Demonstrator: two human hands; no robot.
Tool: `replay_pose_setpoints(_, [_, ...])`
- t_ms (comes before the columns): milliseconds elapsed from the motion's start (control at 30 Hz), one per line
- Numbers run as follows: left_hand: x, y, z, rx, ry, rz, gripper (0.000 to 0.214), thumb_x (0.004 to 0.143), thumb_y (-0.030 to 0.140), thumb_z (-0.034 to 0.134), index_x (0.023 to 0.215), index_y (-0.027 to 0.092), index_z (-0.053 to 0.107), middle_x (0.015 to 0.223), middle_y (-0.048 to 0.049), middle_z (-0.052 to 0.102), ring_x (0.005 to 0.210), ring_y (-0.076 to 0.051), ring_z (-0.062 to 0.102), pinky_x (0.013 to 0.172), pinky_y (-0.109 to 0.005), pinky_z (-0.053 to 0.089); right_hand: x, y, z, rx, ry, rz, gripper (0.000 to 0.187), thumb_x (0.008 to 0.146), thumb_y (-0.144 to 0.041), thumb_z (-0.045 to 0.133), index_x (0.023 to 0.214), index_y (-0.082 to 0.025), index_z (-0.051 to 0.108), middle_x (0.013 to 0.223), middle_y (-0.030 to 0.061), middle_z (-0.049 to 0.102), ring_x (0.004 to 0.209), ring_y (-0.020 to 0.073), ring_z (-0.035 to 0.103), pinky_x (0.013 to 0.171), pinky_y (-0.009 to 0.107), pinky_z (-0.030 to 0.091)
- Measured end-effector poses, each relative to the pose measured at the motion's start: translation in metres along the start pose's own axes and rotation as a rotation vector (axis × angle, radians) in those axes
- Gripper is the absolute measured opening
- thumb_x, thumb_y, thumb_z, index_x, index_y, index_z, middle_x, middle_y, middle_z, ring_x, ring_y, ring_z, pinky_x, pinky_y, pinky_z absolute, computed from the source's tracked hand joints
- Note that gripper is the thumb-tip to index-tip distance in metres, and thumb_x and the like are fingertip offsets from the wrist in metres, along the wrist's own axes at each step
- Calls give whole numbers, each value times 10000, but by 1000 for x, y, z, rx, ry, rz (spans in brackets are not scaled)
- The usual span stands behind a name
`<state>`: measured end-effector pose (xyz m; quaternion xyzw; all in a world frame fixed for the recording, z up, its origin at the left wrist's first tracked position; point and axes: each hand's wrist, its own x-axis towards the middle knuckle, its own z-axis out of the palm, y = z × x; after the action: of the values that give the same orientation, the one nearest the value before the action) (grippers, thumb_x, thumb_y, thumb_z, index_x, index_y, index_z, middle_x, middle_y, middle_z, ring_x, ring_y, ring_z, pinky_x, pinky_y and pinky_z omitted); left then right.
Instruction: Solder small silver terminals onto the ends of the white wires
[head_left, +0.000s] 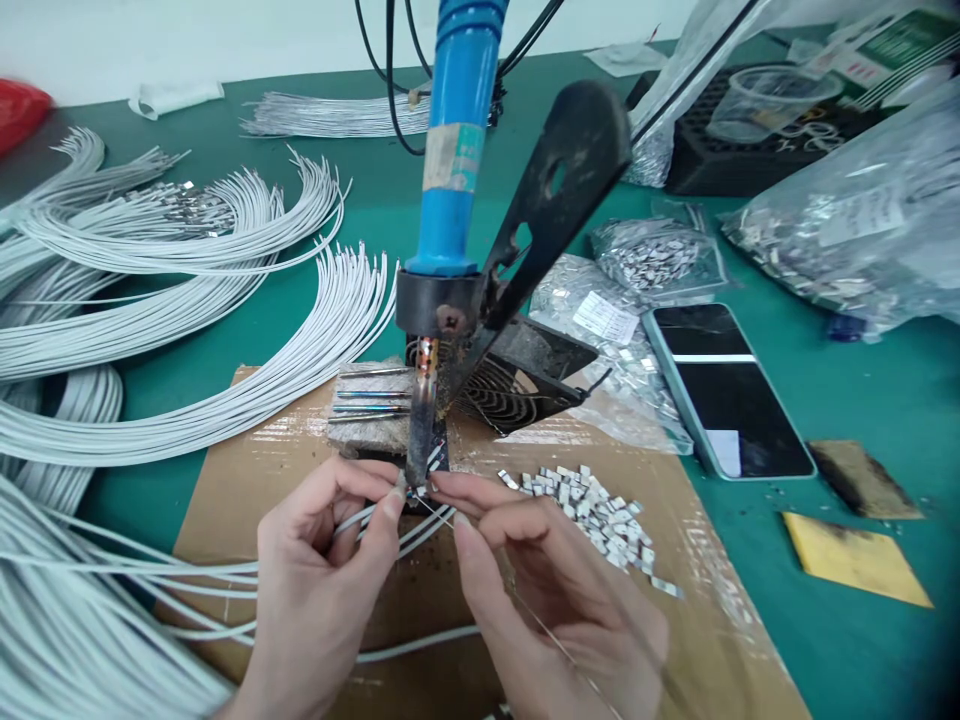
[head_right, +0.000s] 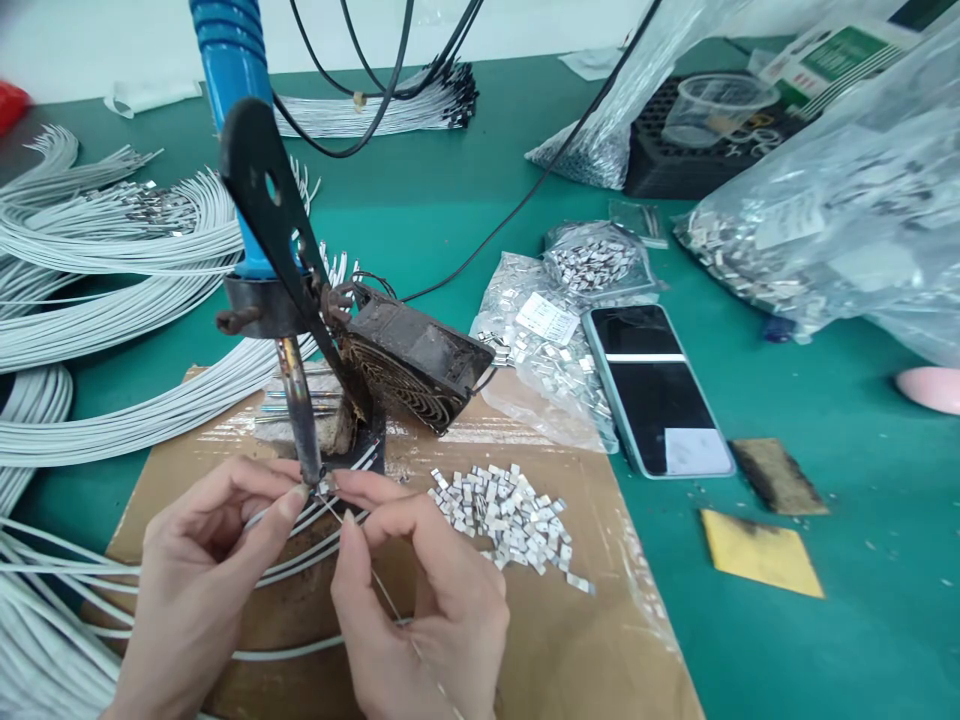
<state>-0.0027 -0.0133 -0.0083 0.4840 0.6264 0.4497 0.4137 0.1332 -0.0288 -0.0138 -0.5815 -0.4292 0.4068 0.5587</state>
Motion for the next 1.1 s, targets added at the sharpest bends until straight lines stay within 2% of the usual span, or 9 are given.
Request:
replay_pose_setpoints(267, [2,1,0,-22,-5,-7,151,899,136,713,768,210,726,858,-20,816,635,-113,691,537,-153,524,-1,9,2,-12,14,-27,206,935,-184,685,745,-242,631,1026,44,842,901,189,808,858,274,624])
replay_pose_setpoints(567, [2,2,1,2,14,-8,149,868,146,729,733,208,730,848,-32,814,614,-124,686,487,-161,495,0,9,1,-31,12,-46,193,933,-194,693,757,-257,644,1021,9,844,867,158,801,837,240,610])
replay_pose_setpoints(733, [1,2,2,-3,33,7,141,852,137,733,732,210,731,820,-21,811,555,-106,654,457,-156,475,-1,6,2,-9,15,-41,208,932,-163,700,757,-261,647,1018,-22,842,892,127,797,816,185,588])
replay_pose_setpoints(1000, [2,4,3,-14,54,-32,122,824,133,759,727,205,742,852,-39,818,669,-146,725,553,-175,550,1,5,0,19,-13,-6,227,931,-151,693,731,-245,639,994,29,844,903,177,807,816,246,607])
replay_pose_setpoints(1100, [1,6,5,-22,89,-51,118,800,146,771,703,199,732,830,-44,810,641,-147,707,504,-176,517,1,5,0,-4,-4,-31,234,932,-156,697,723,-243,637,989,32,844,885,181,807,826,257,610])
